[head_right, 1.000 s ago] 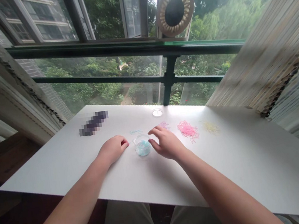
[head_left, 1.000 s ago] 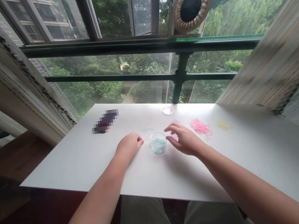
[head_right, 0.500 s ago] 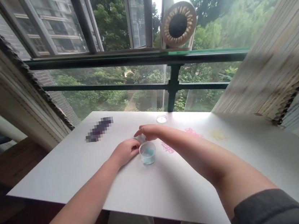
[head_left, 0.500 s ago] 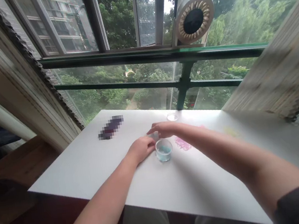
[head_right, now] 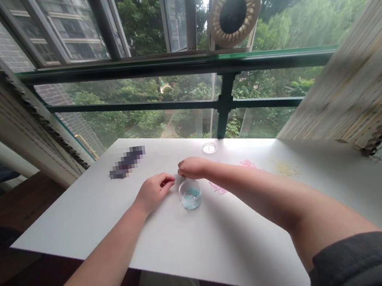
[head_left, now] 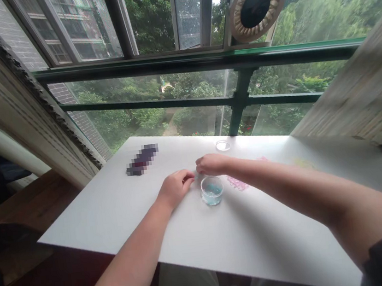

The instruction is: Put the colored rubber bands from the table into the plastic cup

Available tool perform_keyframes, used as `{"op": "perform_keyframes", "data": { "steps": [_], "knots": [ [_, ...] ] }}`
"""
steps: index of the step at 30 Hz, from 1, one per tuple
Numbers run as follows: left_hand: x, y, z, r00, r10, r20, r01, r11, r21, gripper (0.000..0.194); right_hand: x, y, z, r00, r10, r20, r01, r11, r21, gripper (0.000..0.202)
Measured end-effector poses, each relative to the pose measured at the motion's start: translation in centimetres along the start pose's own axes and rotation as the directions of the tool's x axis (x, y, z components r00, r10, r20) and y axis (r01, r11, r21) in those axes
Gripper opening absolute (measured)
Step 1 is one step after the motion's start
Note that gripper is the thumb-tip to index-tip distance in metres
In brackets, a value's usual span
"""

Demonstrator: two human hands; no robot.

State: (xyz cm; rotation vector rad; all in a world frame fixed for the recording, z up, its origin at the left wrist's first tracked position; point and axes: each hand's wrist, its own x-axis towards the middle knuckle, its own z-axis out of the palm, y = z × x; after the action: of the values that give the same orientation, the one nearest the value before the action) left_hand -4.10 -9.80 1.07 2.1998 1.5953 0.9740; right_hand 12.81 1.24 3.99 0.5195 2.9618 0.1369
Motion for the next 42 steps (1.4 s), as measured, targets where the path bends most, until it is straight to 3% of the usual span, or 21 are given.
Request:
{"op": "perform_keyframes", "data": {
  "steps": [3,9,14,16,18,20,24,28,34,39,42],
  "knots": [
    [0.0,1.0,0.2,0.987,0.100,-0.123,-0.115,0.986,-0.120,0.016,-0.5,-0.1,0.5,0.999,0.040,-0.025,-0.039,0.999,0.033,0.019],
    [-0.1,3.2,1.3,0.953,0.300,-0.035,-0.302,0.944,-0.132,0.015,-1.4,-0.2,0.5,0.960,0.221,-0.169,-0.174,0.951,0.257,0.016],
    [-0.4,3.1,0.7,0.951,0.295,-0.093,-0.306,0.939,-0.154,0.021,-2.5,-0.3,-1.4,0.841,0.482,-0.247,-0.275,0.772,0.573,0.018],
    [-0.3,2.6,0.5,0.956,0.243,-0.162,-0.269,0.949,-0.166,0.024,-3.1,-0.8,-2.4,0.828,0.515,-0.220,-0.244,0.685,0.686,0.018],
    [0.1,1.7,0.4,0.958,0.156,-0.241,-0.192,0.972,-0.135,0.025,-3.9,-1.7,-3.3,0.853,0.479,-0.206,-0.195,0.660,0.725,0.018],
    [0.9,0.6,0.7,0.962,0.057,-0.267,-0.075,0.995,-0.058,0.025,-4.6,-2.7,-3.9,0.891,0.400,-0.215,-0.160,0.718,0.677,0.017],
    [2.2,-1.2,1.8,0.994,-0.053,-0.098,0.064,0.993,0.103,0.034,-5.7,-4.3,-4.3,0.937,0.282,-0.207,-0.137,0.840,0.526,0.015],
    [2.5,-1.6,2.7,0.998,-0.066,0.019,0.061,0.979,0.195,0.032,-6.2,-5.2,-4.5,0.966,0.187,-0.177,-0.096,0.900,0.424,0.015],
    [2.7,-1.9,2.7,0.997,-0.076,0.028,0.071,0.987,0.147,0.023,-6.2,-5.1,-5.1,0.974,0.195,-0.118,-0.146,0.932,0.332,0.024],
    [3.9,-2.3,2.6,0.999,-0.021,0.047,0.016,0.994,0.109,0.032,-6.4,-3.3,-5.4,0.959,0.199,-0.203,-0.093,0.895,0.436,0.023],
    [5.0,-2.3,2.7,0.995,0.033,0.099,-0.041,0.995,0.089,0.034,-6.7,-2.5,-5.7,0.963,0.216,-0.161,-0.106,0.852,0.513,0.020]
  ]
}}
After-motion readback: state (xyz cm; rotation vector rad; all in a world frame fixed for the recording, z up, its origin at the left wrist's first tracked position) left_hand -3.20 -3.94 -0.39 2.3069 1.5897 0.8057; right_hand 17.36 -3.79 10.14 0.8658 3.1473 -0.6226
